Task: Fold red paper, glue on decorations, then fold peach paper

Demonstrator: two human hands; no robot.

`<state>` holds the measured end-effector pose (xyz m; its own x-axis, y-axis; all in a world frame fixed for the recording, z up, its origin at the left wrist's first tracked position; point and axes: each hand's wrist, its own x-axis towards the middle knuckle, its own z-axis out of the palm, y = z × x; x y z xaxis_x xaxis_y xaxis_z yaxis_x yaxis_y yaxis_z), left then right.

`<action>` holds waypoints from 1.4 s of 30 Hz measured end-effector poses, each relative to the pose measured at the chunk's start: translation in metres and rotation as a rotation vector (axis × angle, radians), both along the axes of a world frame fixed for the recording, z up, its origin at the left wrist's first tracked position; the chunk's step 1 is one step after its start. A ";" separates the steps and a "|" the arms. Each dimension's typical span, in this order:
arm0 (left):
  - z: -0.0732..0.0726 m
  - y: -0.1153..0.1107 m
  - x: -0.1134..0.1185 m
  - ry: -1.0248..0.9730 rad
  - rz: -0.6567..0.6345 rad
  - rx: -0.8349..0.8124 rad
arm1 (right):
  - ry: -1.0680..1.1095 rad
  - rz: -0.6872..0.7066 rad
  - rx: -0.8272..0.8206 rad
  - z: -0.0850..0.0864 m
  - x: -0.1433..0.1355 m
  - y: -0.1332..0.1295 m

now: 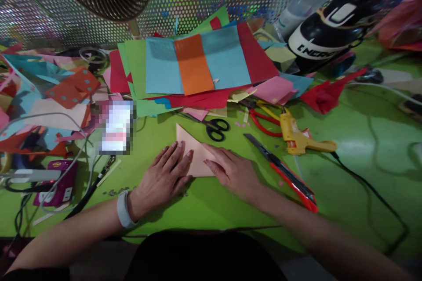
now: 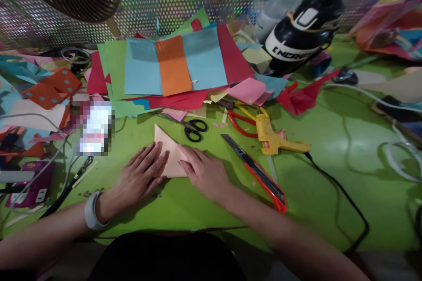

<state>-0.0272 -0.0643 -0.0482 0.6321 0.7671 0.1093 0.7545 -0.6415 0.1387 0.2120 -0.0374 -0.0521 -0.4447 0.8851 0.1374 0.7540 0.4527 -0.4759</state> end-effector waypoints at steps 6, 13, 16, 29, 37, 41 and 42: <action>0.000 0.001 0.000 -0.030 0.010 -0.018 | -0.060 0.007 -0.057 -0.003 -0.003 0.005; -0.002 0.001 0.000 -0.028 0.008 0.002 | -0.085 0.026 -0.061 -0.004 -0.003 0.006; -0.003 0.001 0.000 -0.024 0.008 0.020 | -0.078 0.026 -0.041 -0.004 -0.004 0.006; -0.001 0.002 0.000 -0.007 0.000 -0.007 | -0.099 0.051 -0.036 -0.004 -0.003 0.005; 0.000 0.001 0.000 -0.007 0.001 -0.008 | -0.087 0.044 -0.029 -0.004 -0.004 0.005; -0.002 0.001 0.000 -0.010 0.003 0.003 | -0.097 0.037 -0.038 -0.004 -0.004 0.005; -0.002 0.001 0.000 -0.016 0.004 0.003 | -0.099 0.035 -0.035 -0.004 -0.005 0.005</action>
<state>-0.0269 -0.0632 -0.0506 0.6273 0.7692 0.1222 0.7546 -0.6391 0.1489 0.2074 -0.0320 -0.0565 -0.4856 0.8721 0.0601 0.7820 0.4641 -0.4160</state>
